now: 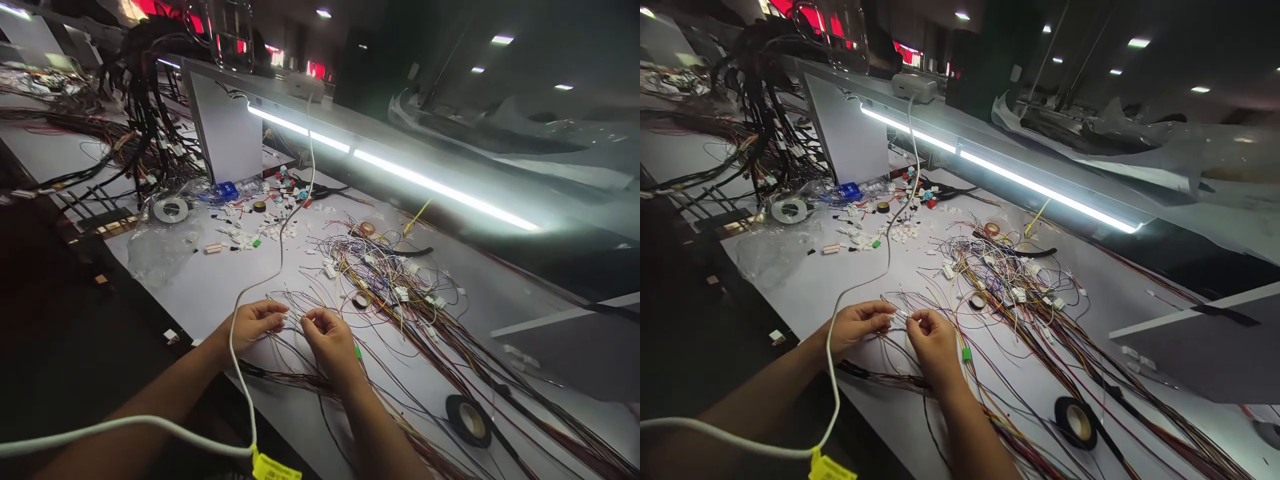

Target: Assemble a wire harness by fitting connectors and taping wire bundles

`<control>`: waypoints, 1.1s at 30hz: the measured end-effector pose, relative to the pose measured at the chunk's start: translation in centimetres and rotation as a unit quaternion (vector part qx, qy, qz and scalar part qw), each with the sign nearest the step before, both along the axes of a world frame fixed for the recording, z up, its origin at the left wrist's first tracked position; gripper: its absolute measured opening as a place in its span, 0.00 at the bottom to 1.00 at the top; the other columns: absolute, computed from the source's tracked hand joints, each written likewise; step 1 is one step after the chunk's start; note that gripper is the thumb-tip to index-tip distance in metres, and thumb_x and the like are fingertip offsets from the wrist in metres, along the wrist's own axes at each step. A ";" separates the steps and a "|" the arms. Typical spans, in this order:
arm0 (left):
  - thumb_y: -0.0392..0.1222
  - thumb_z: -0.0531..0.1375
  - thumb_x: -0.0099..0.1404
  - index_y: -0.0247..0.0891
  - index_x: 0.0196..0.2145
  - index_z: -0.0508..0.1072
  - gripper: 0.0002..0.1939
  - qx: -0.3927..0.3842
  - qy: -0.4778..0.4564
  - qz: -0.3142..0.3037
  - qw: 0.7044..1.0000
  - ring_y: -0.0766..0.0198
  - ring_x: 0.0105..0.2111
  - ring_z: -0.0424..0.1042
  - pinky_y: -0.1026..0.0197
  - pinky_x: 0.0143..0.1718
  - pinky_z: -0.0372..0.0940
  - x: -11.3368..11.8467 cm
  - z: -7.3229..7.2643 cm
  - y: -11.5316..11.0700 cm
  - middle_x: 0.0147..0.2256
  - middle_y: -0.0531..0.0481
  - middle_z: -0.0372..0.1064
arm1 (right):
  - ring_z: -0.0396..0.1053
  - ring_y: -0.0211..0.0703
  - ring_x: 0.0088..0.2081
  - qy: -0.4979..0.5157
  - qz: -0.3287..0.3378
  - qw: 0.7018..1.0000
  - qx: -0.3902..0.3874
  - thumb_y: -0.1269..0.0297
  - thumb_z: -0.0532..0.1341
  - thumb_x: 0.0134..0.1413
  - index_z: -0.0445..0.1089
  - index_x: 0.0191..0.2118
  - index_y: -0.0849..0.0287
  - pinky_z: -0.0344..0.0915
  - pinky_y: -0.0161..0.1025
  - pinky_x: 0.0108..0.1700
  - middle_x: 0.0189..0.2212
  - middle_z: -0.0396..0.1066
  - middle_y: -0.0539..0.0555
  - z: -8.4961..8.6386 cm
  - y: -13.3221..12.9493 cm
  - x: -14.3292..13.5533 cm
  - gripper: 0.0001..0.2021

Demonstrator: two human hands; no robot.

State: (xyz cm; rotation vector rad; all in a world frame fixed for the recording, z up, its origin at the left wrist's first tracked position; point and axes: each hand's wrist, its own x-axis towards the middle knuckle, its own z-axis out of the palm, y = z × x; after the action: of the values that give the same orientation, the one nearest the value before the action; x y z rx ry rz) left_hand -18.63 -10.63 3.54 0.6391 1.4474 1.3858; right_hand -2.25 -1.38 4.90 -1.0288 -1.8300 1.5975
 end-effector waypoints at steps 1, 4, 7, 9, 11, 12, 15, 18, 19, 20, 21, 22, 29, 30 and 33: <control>0.46 0.70 0.51 0.37 0.40 0.76 0.19 0.011 -0.050 0.024 0.998 0.66 0.29 0.72 0.62 0.36 0.68 0.7 0.2 -0.1 0.29 0.52 0.74 | 0.52 0.33 0.21 -0.005 0.002 1.000 0.009 0.59 0.60 0.50 0.69 0.29 0.59 0.50 0.31 0.23 0.19 0.58 0.44 -0.1 -0.1 0.3 0.08; 0.41 0.73 0.47 0.37 0.37 0.75 0.19 0.037 -0.123 0.074 0.989 0.70 0.28 0.72 0.66 0.34 0.68 1.7 1.1 -0.4 0.31 0.54 0.74 | 0.50 0.32 0.19 -0.026 -0.001 0.998 0.050 0.60 0.60 0.50 0.69 0.29 0.59 0.50 0.30 0.22 0.18 0.57 0.44 0.0 -0.3 1.2 0.07; 0.40 0.73 0.47 0.36 0.33 0.74 0.17 0.030 -0.143 0.080 0.986 0.71 0.28 0.73 0.68 0.35 0.68 1.9 1.7 -0.4 0.30 0.53 0.75 | 0.51 0.32 0.19 -0.041 -0.008 0.995 0.094 0.61 0.59 0.50 0.69 0.28 0.58 0.50 0.30 0.21 0.17 0.57 0.44 0.6 -0.6 1.9 0.07; 0.41 0.73 0.47 0.36 0.33 0.74 0.17 0.027 -0.147 0.085 0.985 0.71 0.28 0.73 0.69 0.35 0.68 2.0 1.9 -0.5 0.30 0.53 0.75 | 0.52 0.32 0.19 -0.049 -0.007 0.991 0.123 0.61 0.59 0.50 0.70 0.27 0.58 0.50 0.30 0.21 0.16 0.57 0.44 1.3 -0.8 2.1 0.07; 0.41 0.73 0.47 0.36 0.32 0.74 0.16 0.026 -0.151 0.088 0.984 0.71 0.28 0.73 0.69 0.35 0.68 2.2 2.0 -0.5 0.30 0.53 0.76 | 0.53 0.32 0.19 -0.056 -0.005 0.988 0.147 0.62 0.60 0.49 0.70 0.27 0.58 0.50 0.30 0.22 0.16 0.57 0.44 1.8 -1.0 2.3 0.06; 0.41 0.73 0.46 0.35 0.32 0.74 0.16 0.026 -0.151 0.087 0.984 0.71 0.28 0.73 0.69 0.35 0.68 2.3 2.0 -0.5 0.30 0.53 0.76 | 0.53 0.32 0.19 -0.059 -0.005 0.986 0.154 0.63 0.60 0.49 0.70 0.27 0.58 0.50 0.30 0.22 0.16 0.57 0.44 2.0 -1.1 2.3 0.06; 0.41 0.73 0.47 0.35 0.32 0.75 0.16 0.030 -0.144 0.079 0.986 0.71 0.28 0.73 0.68 0.35 0.68 2.4 2.0 -0.6 0.29 0.53 0.76 | 0.53 0.32 0.19 -0.072 -0.007 0.984 0.165 0.63 0.59 0.49 0.71 0.27 0.58 0.50 0.30 0.22 0.16 0.57 0.44 2.2 -1.1 2.3 0.06; 0.42 0.73 0.48 0.35 0.32 0.75 0.15 0.037 -0.129 0.071 0.988 0.71 0.28 0.72 0.68 0.36 0.68 2.5 1.8 -0.7 0.28 0.53 0.76 | 0.53 0.33 0.19 -0.092 -0.007 0.981 0.171 0.63 0.59 0.49 0.71 0.27 0.58 0.50 0.30 0.22 0.16 0.57 0.44 2.2 -1.1 2.4 0.05; 0.42 0.72 0.49 0.36 0.32 0.75 0.14 0.040 -0.121 0.071 0.989 0.71 0.29 0.72 0.68 0.36 0.68 2.5 1.8 -0.7 0.28 0.53 0.76 | 0.53 0.33 0.20 -0.097 -0.005 0.980 0.173 0.64 0.59 0.49 0.71 0.27 0.58 0.50 0.30 0.22 0.17 0.57 0.44 2.2 -1.2 2.3 0.05; 0.42 0.72 0.49 0.36 0.32 0.76 0.14 0.044 -0.112 0.067 0.990 0.70 0.29 0.72 0.68 0.36 0.68 2.5 1.8 -0.7 0.29 0.53 0.76 | 0.53 0.33 0.20 -0.100 -0.004 0.979 0.176 0.64 0.59 0.49 0.71 0.27 0.58 0.50 0.30 0.22 0.17 0.57 0.44 2.2 -1.2 2.3 0.05; 0.42 0.72 0.49 0.36 0.31 0.76 0.13 0.047 -0.100 0.063 0.992 0.70 0.30 0.72 0.67 0.36 0.68 2.6 1.8 -0.7 0.29 0.53 0.76 | 0.54 0.33 0.20 -0.101 -0.003 0.979 0.179 0.64 0.59 0.49 0.71 0.28 0.58 0.51 0.30 0.22 0.17 0.58 0.44 2.1 -1.3 2.3 0.05; 0.42 0.72 0.49 0.36 0.31 0.76 0.13 0.050 -0.086 0.058 0.993 0.70 0.30 0.72 0.67 0.35 0.68 2.7 1.7 -0.6 0.29 0.53 0.76 | 0.54 0.33 0.20 -0.100 -0.002 0.978 0.181 0.64 0.59 0.49 0.70 0.28 0.58 0.51 0.30 0.23 0.18 0.59 0.45 2.0 -1.4 2.2 0.05; 0.42 0.73 0.47 0.35 0.29 0.75 0.14 0.043 -0.052 0.044 0.997 0.69 0.27 0.72 0.65 0.34 0.68 3.1 1.8 -0.3 0.25 0.53 0.75 | 0.55 0.33 0.20 -0.094 0.003 0.981 0.170 0.64 0.59 0.49 0.70 0.28 0.58 0.50 0.31 0.22 0.17 0.59 0.44 1.1 -1.8 1.8 0.05; 0.42 0.73 0.47 0.35 0.29 0.75 0.14 0.039 -0.059 0.043 0.997 0.68 0.27 0.72 0.65 0.34 0.68 3.1 1.7 -0.3 0.25 0.53 0.75 | 0.54 0.33 0.20 -0.089 0.006 0.983 0.161 0.64 0.59 0.49 0.70 0.28 0.58 0.50 0.31 0.22 0.17 0.59 0.44 1.0 -1.8 1.8 0.05; 0.42 0.73 0.46 0.34 0.29 0.75 0.15 0.027 -0.112 0.049 0.992 0.69 0.26 0.72 0.65 0.34 0.68 3.2 1.5 -0.6 0.27 0.52 0.75 | 0.53 0.32 0.19 -0.072 0.021 0.989 0.126 0.64 0.59 0.49 0.69 0.28 0.58 0.49 0.31 0.22 0.16 0.58 0.43 0.9 -1.7 1.8 0.05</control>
State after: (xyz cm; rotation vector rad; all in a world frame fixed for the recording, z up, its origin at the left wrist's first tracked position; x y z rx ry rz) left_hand -15.40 -11.18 5.03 0.4359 1.2804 1.5251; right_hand -0.47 -3.06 5.77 -1.0165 -2.0995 1.3018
